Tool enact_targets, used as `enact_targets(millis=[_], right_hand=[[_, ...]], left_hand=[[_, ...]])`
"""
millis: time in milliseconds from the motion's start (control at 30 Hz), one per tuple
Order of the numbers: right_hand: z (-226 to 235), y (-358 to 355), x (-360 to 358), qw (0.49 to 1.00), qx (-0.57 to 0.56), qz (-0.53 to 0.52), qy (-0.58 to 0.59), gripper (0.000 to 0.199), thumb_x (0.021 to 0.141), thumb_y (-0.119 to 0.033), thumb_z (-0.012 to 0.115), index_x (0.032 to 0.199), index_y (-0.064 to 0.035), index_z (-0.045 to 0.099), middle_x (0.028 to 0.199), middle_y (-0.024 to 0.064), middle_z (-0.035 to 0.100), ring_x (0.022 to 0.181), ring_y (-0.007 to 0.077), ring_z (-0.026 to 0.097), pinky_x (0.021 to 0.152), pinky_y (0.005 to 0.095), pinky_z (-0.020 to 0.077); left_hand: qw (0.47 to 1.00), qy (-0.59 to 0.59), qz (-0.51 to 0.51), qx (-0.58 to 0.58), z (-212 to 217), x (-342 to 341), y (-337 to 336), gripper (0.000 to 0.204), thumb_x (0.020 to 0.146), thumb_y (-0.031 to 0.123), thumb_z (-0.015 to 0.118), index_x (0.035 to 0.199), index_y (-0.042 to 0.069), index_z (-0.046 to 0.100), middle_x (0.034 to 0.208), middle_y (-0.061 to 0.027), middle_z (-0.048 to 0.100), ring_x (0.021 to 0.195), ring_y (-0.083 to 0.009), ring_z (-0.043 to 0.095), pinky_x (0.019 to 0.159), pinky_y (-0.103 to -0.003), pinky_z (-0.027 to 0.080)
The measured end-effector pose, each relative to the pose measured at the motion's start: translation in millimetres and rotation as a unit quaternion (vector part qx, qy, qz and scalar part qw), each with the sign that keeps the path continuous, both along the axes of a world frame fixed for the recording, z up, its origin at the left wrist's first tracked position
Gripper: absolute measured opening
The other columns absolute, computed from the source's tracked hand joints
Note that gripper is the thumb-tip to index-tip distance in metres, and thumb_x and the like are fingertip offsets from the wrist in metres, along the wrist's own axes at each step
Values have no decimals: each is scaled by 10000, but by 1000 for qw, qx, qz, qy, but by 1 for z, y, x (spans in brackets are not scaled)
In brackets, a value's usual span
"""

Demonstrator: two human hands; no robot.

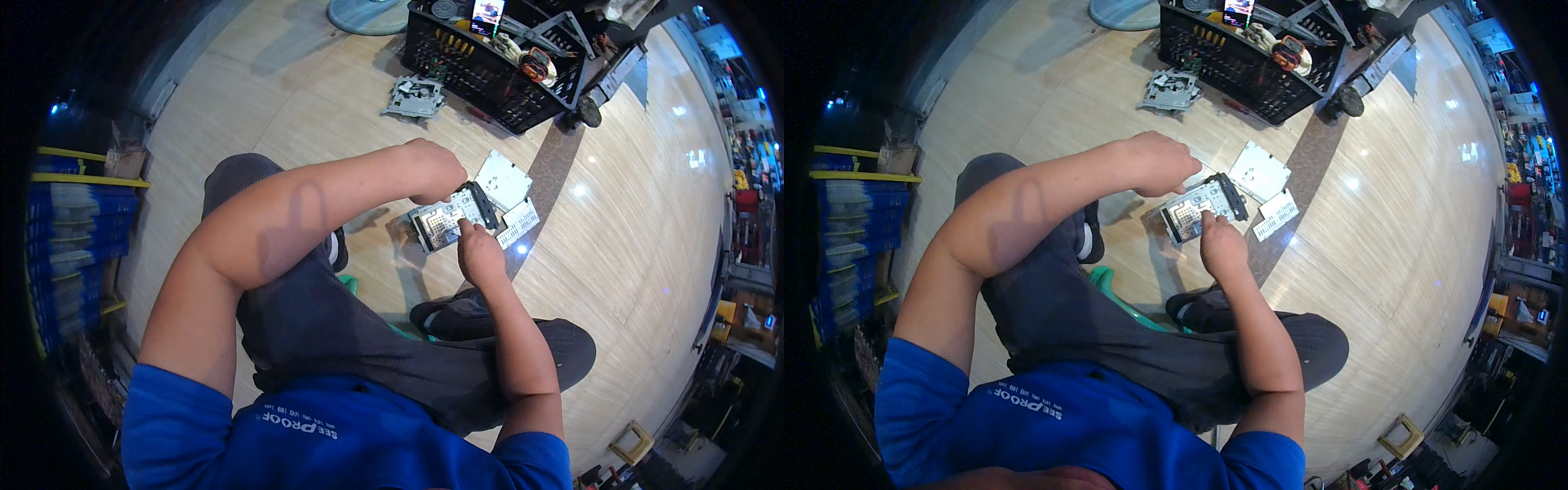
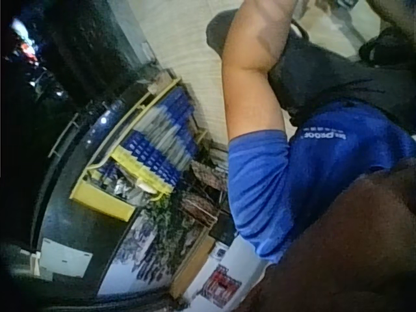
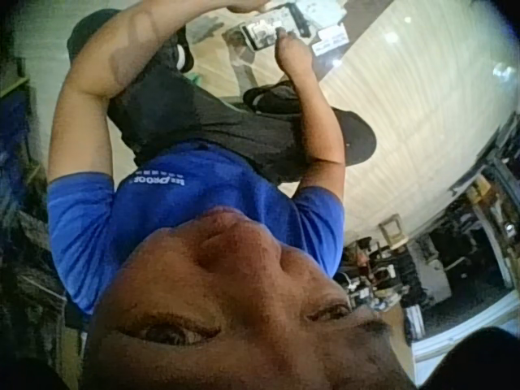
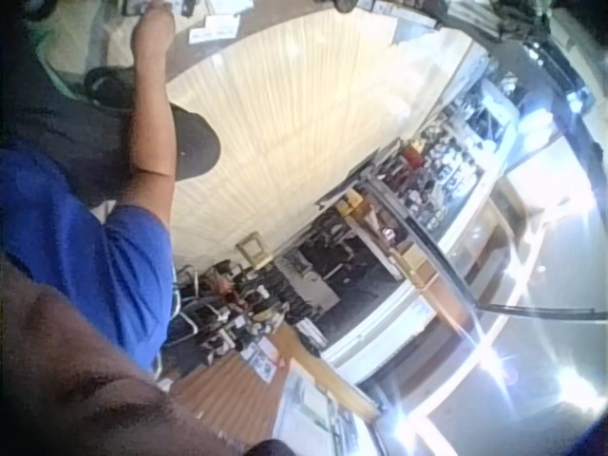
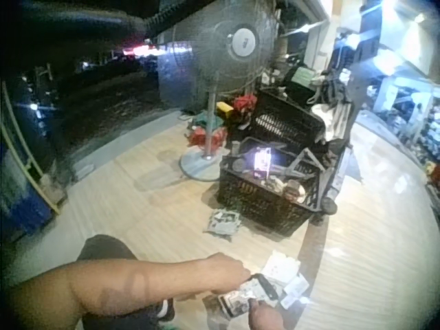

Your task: The person disassembles an electronic device by unscrewing components with a screwdriver and prying off metal panels by hand.

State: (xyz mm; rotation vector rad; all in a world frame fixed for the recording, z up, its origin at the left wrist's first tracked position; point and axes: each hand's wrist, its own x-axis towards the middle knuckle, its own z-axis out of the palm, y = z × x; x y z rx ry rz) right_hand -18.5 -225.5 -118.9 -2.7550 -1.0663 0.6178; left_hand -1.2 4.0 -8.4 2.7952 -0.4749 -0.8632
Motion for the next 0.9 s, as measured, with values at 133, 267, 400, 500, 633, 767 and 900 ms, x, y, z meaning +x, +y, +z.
enact_targets(millis=[133, 267, 400, 500, 633, 767, 900], right_hand=[[1, -2, -2, 999, 31, 15, -16, 237, 912, -45, 521, 1144, -28, 567, 1014, 220, 660, 861, 397, 709, 724, 479, 586], [1, -3, -3, 999, 26, 21, -12, 237, 912, -47, 524, 1143, -22, 569, 1010, 220, 662, 854, 401, 711, 722, 480, 587], [0, 0, 1, 1000, -6, 2, -1, 242, 909, -42, 530, 1145, -21, 573, 1037, 224, 658, 860, 400, 711, 723, 477, 588], [2, -1, -1, 1000, 22, 8, -1, 235, 909, -38, 531, 1139, -19, 574, 1042, 235, 657, 861, 398, 712, 715, 472, 589], [2, -2, -4, 998, 55, 25, -7, 231, 910, -38, 529, 1135, -13, 575, 1046, 244, 657, 861, 400, 713, 713, 473, 589], [1, 1, -1, 1000, 8, -3, 4, 249, 912, -36, 523, 1155, -15, 573, 1064, 234, 655, 882, 407, 708, 740, 485, 587], [3, 0, -1, 1000, 18, -9, 12, 251, 916, -31, 515, 1161, -24, 567, 1067, 236, 651, 895, 420, 701, 757, 492, 585]], left_hand=[[1000, -1, 2, -1, 0, 0, 0, 318, 928, 304, 710, 1119, 53, 674, 1105, -184, 719, 1083, -365, 688, 891, -479, 558], [1000, 0, 2, 3, 0, 0, -1, 321, 928, 304, 709, 1121, 51, 673, 1110, -189, 717, 1084, -368, 687, 896, -478, 557], [1000, 1, 1, 2, 1, 0, -1, 325, 930, 304, 706, 1128, 50, 672, 1121, -190, 714, 1091, -364, 684, 903, -475, 555], [1000, -3, 3, 2, 2, -1, -1, 325, 932, 304, 703, 1135, 52, 671, 1126, -189, 713, 1096, -362, 682, 907, -473, 553], [1000, 5, 3, 5, 1, -1, -1, 323, 935, 305, 700, 1136, 53, 672, 1121, -188, 714, 1092, -364, 683, 906, -472, 553], [1000, 4, 2, 7, 2, 0, -1, 324, 935, 304, 699, 1131, 48, 672, 1115, -188, 716, 1085, -367, 685, 902, -474, 554], [1000, 3, 0, 4, 2, 0, 0, 325, 935, 303, 700, 1128, 43, 672, 1112, -188, 718, 1077, -367, 689, 898, -475, 556]])
